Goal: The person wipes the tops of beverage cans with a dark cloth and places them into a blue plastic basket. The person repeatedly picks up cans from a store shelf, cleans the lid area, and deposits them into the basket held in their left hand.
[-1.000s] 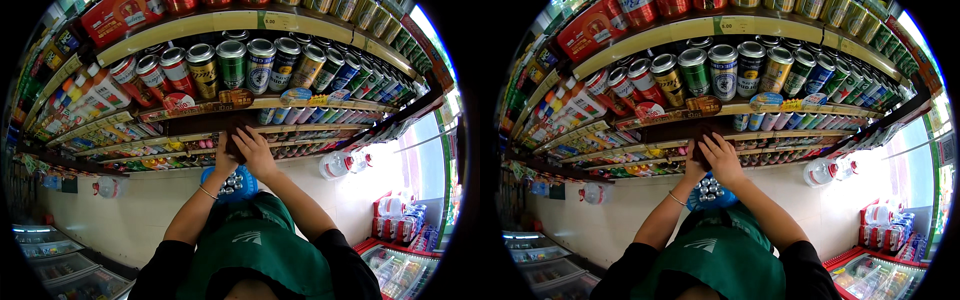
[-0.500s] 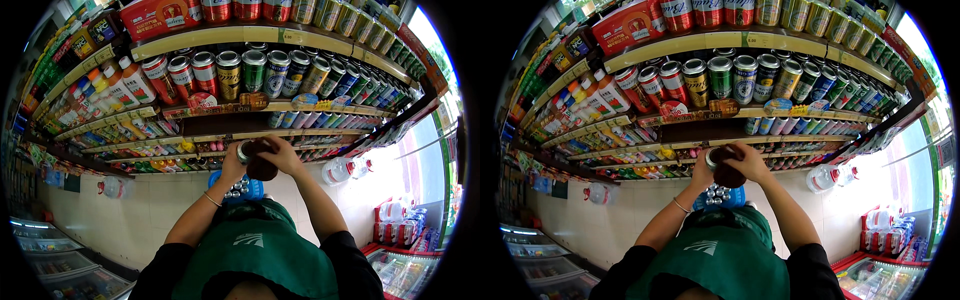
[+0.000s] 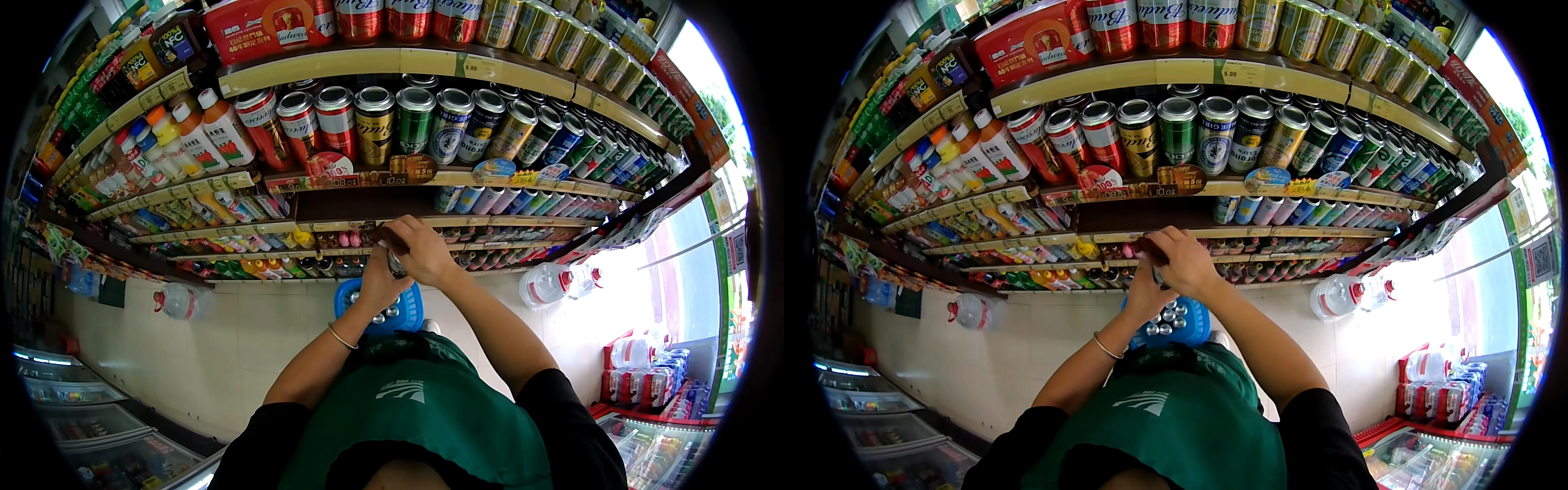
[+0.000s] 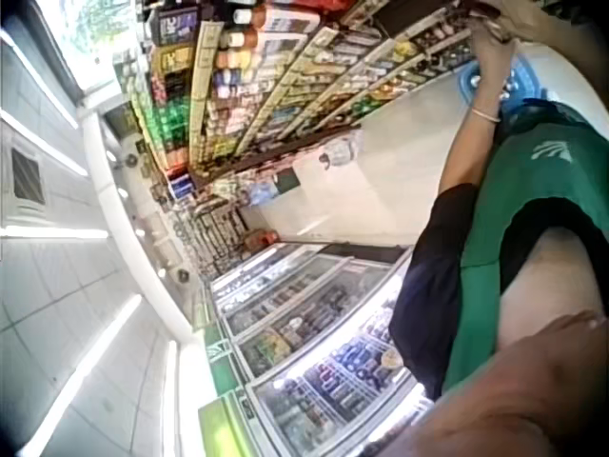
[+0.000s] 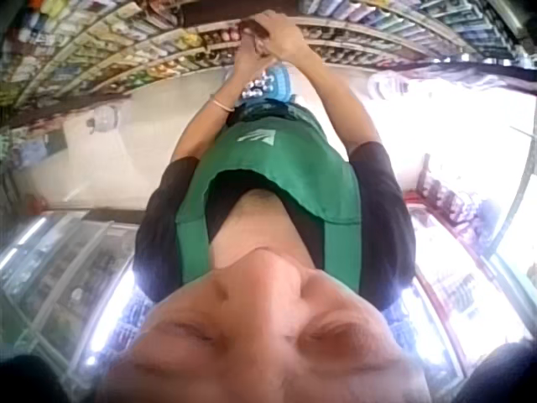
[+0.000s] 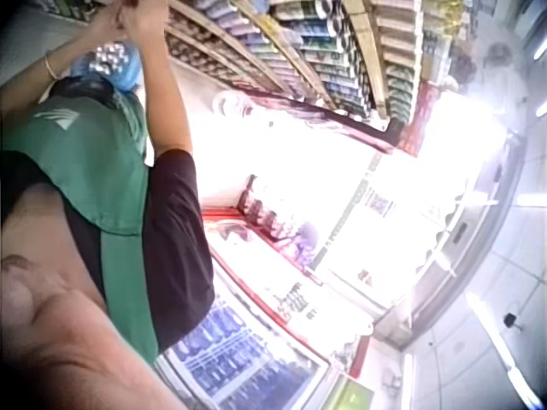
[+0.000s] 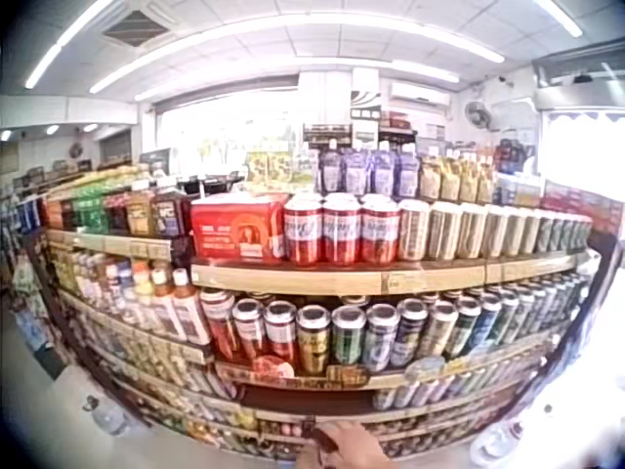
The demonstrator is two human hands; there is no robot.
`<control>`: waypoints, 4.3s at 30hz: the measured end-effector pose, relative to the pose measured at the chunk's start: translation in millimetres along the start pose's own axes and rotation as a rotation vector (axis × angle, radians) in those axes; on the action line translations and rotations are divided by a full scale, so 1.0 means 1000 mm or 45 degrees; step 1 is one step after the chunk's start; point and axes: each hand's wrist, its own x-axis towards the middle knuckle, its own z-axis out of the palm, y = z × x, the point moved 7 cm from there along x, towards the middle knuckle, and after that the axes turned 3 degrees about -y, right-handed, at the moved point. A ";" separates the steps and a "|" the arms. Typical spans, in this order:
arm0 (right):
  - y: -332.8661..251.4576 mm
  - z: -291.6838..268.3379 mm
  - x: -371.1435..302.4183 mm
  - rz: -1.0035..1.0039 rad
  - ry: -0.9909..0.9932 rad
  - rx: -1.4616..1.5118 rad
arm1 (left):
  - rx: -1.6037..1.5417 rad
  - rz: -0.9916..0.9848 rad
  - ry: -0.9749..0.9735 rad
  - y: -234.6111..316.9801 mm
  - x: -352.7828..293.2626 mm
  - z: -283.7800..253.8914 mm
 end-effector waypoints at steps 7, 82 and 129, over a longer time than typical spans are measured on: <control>0.112 0.061 -0.061 0.954 -0.131 1.636 | -0.373 -0.128 0.171 -0.002 0.005 -0.008; 0.160 0.040 -0.077 1.003 0.076 1.261 | -0.875 -0.521 0.028 -0.077 0.024 -0.007; 0.510 0.380 -0.372 1.425 0.235 1.144 | -0.353 -0.976 -0.296 -0.463 -0.157 0.466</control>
